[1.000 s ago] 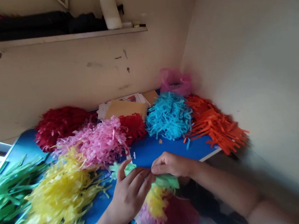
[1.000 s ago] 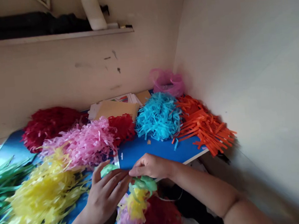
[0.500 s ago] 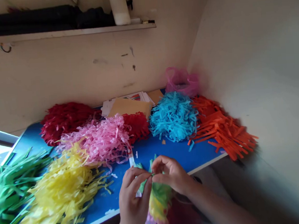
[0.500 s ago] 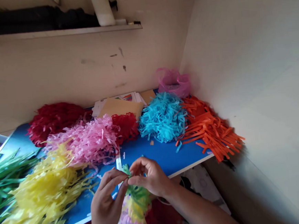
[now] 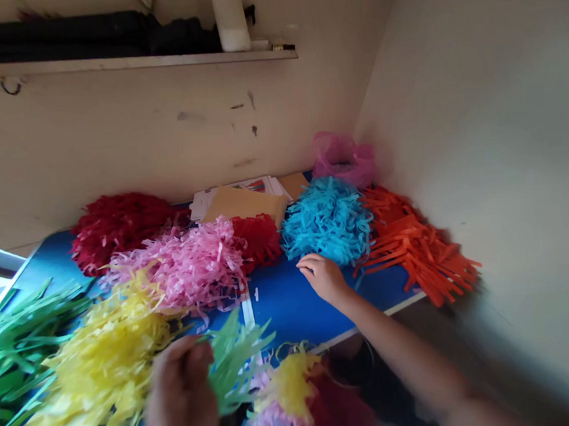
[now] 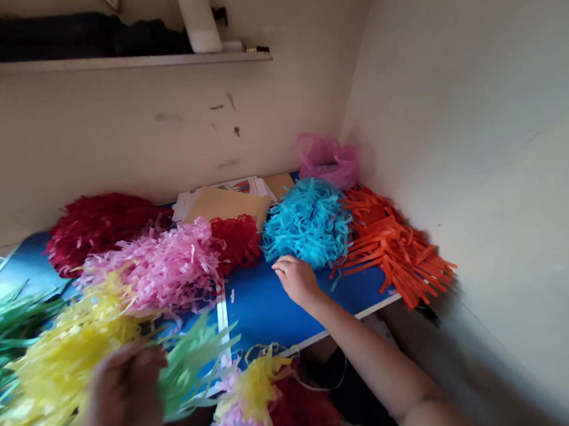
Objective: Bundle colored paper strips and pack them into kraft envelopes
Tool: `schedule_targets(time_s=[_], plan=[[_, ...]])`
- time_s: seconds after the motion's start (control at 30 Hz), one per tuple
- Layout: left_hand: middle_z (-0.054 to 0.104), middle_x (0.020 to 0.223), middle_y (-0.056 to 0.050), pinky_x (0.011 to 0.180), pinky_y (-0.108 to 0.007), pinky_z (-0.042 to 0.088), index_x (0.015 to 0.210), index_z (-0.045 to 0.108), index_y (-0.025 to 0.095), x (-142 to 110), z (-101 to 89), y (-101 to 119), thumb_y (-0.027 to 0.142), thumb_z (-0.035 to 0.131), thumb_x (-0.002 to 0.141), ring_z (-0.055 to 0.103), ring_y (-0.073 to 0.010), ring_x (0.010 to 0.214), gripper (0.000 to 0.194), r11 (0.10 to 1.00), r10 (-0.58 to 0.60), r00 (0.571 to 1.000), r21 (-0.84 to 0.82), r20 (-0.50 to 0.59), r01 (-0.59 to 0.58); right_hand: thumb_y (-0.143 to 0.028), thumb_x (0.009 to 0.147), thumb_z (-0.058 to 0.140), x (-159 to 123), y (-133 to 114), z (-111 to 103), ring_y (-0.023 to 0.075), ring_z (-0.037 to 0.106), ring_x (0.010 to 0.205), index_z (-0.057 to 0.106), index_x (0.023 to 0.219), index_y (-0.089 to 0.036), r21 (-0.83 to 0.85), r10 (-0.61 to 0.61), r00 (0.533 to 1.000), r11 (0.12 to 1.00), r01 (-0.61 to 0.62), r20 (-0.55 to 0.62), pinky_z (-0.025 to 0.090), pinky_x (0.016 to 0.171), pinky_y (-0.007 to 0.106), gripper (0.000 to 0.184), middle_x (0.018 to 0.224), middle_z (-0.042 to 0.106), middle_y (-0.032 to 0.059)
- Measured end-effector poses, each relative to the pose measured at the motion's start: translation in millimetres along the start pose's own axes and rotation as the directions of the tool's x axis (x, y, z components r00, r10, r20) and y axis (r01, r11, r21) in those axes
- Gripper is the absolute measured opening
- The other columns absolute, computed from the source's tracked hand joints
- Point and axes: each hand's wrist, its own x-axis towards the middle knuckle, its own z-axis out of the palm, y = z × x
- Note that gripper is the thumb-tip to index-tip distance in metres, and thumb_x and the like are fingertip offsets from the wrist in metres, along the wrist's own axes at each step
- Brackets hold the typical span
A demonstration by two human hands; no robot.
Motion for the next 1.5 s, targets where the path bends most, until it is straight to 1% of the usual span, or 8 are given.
schedule_targets(time_s=[0.17,0.3,0.4,0.53,0.7,0.97,1.27,1.5], plan=[[0.070,0.073,0.000,0.057,-0.022,0.050,0.085,0.064,0.022,-12,39.7,-10,0.035,0.051,0.090,0.065,-0.0145,0.061,0.019,0.970,0.127,0.891,0.135,0.436,-0.204,-0.005,0.087,0.053,35,9,11,0.0236,0.066,0.095,0.075,0.085,-0.015,-0.156,-0.015,0.998,0.987,0.024,0.058,0.049,0.086,0.032,0.025,0.097,0.072,0.0132],[0.069,0.072,0.000,0.057,-0.021,0.050,0.084,0.065,0.022,-20,49.1,-15,0.038,0.053,0.090,0.064,-0.0137,0.061,0.021,0.989,0.055,0.879,0.093,0.473,-0.112,-0.008,0.089,0.054,13,-15,-3,0.0232,0.066,0.098,0.076,0.090,-0.016,-0.148,-0.073,0.994,0.985,0.085,0.081,0.047,0.091,0.034,0.023,0.099,0.073,0.0126],[0.067,0.069,-0.001,0.051,-0.020,0.047,0.083,0.067,0.020,-25,49.3,-15,0.040,0.057,0.089,0.059,-0.0121,0.055,0.023,1.000,-0.020,0.888,0.020,0.459,0.013,-0.020,0.092,0.058,-26,-40,-8,0.0166,0.067,0.096,0.074,0.100,-0.022,0.103,-0.145,0.985,0.985,0.135,0.093,0.049,0.088,0.027,0.018,0.104,0.073,0.0055],[0.067,0.066,-0.001,0.047,-0.020,0.046,0.086,0.070,0.019,-31,56.1,-7,0.040,0.062,0.086,0.058,-0.0126,0.054,0.023,0.993,-0.079,0.909,-0.048,0.409,0.108,-0.032,0.080,0.071,-67,-59,5,0.0161,0.069,0.079,0.073,0.086,-0.019,0.754,0.019,0.983,0.639,-0.153,0.183,0.054,0.073,0.026,0.015,0.084,0.075,0.0025],[0.071,0.072,-0.002,0.058,-0.023,0.052,0.081,0.071,0.020,-34,59.8,4,0.037,0.065,0.085,0.066,-0.0153,0.064,0.018,0.997,-0.016,0.927,-0.058,0.375,0.040,-0.035,0.070,0.078,-79,-62,12,0.0143,0.065,0.066,0.074,0.080,-0.018,0.846,0.204,0.945,0.426,-0.320,0.255,0.052,0.066,0.025,0.020,0.073,0.073,0.0012],[0.071,0.072,-0.001,0.060,-0.021,0.051,0.079,0.069,0.021,-31,52.3,14,0.029,0.063,0.086,0.066,-0.0138,0.064,0.013,0.994,0.112,0.907,-0.038,0.407,-0.106,-0.034,0.075,0.074,-85,-65,3,0.0155,0.066,0.070,0.071,0.082,-0.019,0.820,0.167,0.975,0.532,-0.212,0.144,0.052,0.069,0.026,0.017,0.077,0.073,0.0024],[0.069,0.070,-0.002,0.057,-0.021,0.050,0.078,0.068,0.021,-25,50.0,19,0.025,0.057,0.089,0.066,-0.0143,0.062,0.016,0.967,0.186,0.817,0.048,0.545,-0.252,-0.018,0.086,0.063,-86,-68,-12,0.0167,0.066,0.081,0.068,0.085,-0.022,0.560,-0.143,0.989,0.817,0.140,-0.040,0.051,0.079,0.027,0.006,0.085,0.071,0.0030],[0.075,0.076,-0.001,0.060,-0.023,0.056,0.089,0.064,0.022,-34,51.6,14,0.028,0.061,0.084,0.072,-0.0162,0.067,0.008,0.999,0.030,0.853,0.000,0.521,-0.035,-0.016,0.086,0.058,-88,-65,-12,0.0152,0.063,0.081,0.063,0.088,-0.021,0.601,-0.056,0.996,0.800,-0.001,0.076,0.049,0.078,0.026,0.007,0.085,0.068,0.0012]])
